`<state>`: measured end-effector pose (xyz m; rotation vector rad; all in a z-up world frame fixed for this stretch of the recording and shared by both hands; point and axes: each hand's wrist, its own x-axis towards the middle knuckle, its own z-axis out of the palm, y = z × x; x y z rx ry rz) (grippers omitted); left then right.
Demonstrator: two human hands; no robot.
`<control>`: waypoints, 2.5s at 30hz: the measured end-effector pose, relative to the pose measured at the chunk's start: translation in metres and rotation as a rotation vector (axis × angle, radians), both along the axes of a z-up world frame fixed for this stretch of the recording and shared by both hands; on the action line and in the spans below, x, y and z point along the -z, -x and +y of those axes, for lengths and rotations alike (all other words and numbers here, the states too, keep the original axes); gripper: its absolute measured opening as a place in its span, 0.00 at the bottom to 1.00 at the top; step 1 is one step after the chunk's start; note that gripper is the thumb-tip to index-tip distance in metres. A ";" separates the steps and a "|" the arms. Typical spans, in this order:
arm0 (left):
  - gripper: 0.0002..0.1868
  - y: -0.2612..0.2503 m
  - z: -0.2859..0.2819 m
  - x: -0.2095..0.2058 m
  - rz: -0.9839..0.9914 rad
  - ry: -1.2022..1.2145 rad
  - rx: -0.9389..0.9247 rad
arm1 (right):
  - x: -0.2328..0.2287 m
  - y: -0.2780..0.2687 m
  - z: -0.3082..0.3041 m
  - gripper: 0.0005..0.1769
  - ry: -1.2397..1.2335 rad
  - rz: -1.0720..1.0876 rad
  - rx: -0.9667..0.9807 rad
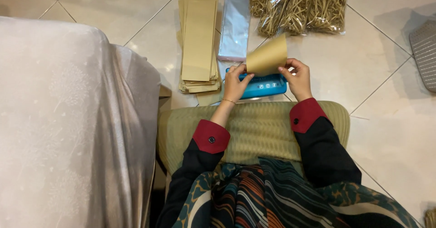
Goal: Filling plastic bags with decorative straw and sealing them using a manual bag neck sealer.
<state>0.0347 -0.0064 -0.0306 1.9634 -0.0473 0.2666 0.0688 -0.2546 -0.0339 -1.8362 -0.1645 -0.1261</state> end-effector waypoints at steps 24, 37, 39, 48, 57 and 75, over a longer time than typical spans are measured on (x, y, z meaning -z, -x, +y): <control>0.17 0.004 -0.008 0.035 -0.110 -0.241 -0.164 | -0.021 0.026 0.013 0.20 0.179 -0.171 0.016; 0.16 0.005 -0.010 0.027 -0.137 -0.284 -0.178 | -0.012 0.030 -0.005 0.44 0.446 -0.106 -0.168; 0.16 0.007 -0.012 0.022 -0.151 -0.310 -0.169 | 0.050 0.013 -0.026 0.41 0.425 0.025 -0.164; 0.79 0.033 -0.027 -0.067 0.012 -0.476 -0.112 | 0.064 0.028 -0.037 0.45 0.634 0.430 -0.058; 0.76 0.020 -0.024 -0.038 -0.083 -0.602 -0.116 | -0.060 0.042 -0.054 0.18 -0.137 0.422 -0.208; 0.73 0.017 -0.026 -0.014 -0.120 -0.736 -0.108 | -0.026 0.072 -0.040 0.06 -0.049 0.285 0.054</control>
